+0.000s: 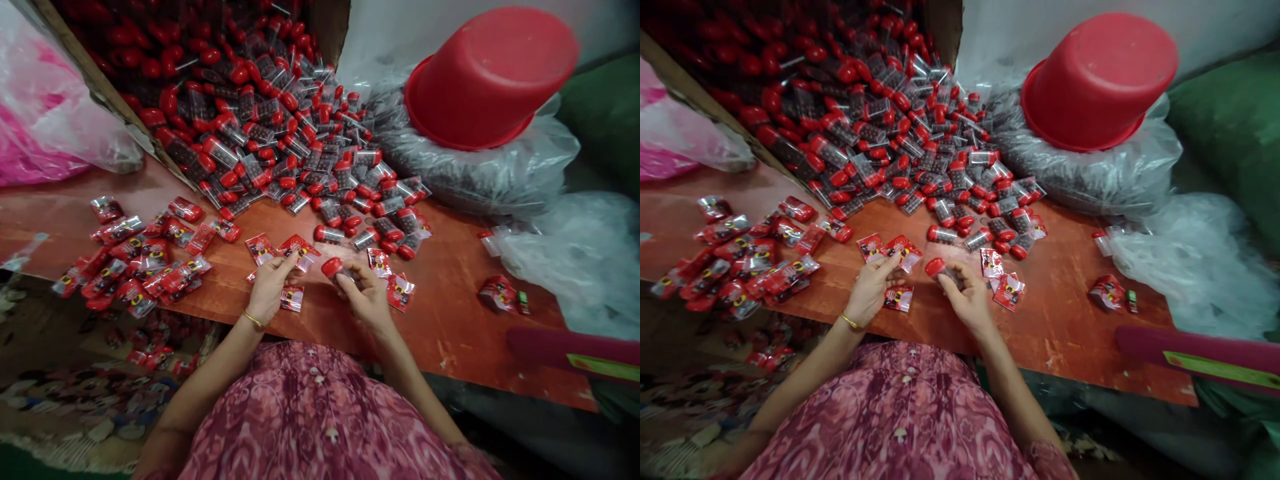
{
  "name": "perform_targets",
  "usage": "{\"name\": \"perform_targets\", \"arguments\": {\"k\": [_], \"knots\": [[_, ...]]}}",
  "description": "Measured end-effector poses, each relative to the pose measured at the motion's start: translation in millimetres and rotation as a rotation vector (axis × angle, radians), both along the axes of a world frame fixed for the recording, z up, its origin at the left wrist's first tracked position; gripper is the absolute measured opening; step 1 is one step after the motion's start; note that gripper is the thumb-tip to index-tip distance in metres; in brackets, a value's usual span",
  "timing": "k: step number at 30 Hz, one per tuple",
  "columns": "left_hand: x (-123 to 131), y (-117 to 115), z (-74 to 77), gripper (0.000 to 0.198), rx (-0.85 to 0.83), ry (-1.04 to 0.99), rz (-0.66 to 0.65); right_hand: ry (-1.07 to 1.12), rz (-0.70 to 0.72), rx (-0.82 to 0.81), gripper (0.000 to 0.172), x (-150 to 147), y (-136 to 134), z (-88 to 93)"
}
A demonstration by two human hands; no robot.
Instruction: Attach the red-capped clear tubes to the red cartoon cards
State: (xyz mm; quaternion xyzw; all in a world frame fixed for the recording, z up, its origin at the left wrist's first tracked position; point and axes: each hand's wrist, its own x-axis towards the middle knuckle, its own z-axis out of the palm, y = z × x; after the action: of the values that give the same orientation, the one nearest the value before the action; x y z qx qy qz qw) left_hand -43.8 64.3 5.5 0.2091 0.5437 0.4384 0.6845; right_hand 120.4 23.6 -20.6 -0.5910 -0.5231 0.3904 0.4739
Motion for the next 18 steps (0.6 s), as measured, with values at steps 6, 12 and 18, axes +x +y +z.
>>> {"name": "perform_targets", "arguments": {"k": [6,12,18], "knots": [[0.7,-4.2,-9.7,0.041,0.112,0.075,-0.132,0.03,0.139,0.012,0.017,-4.7,-5.2,22.6],[-5.3,-4.4,-10.1,0.038,0.181,0.129,-0.175,0.102,0.104,-0.05,0.019,-12.2,2.2,19.5],[1.7,-4.2,-11.0,0.03,0.195,0.109,-0.144,0.167,0.123,-0.087,0.02,-18.7,3.6,16.3]]}}
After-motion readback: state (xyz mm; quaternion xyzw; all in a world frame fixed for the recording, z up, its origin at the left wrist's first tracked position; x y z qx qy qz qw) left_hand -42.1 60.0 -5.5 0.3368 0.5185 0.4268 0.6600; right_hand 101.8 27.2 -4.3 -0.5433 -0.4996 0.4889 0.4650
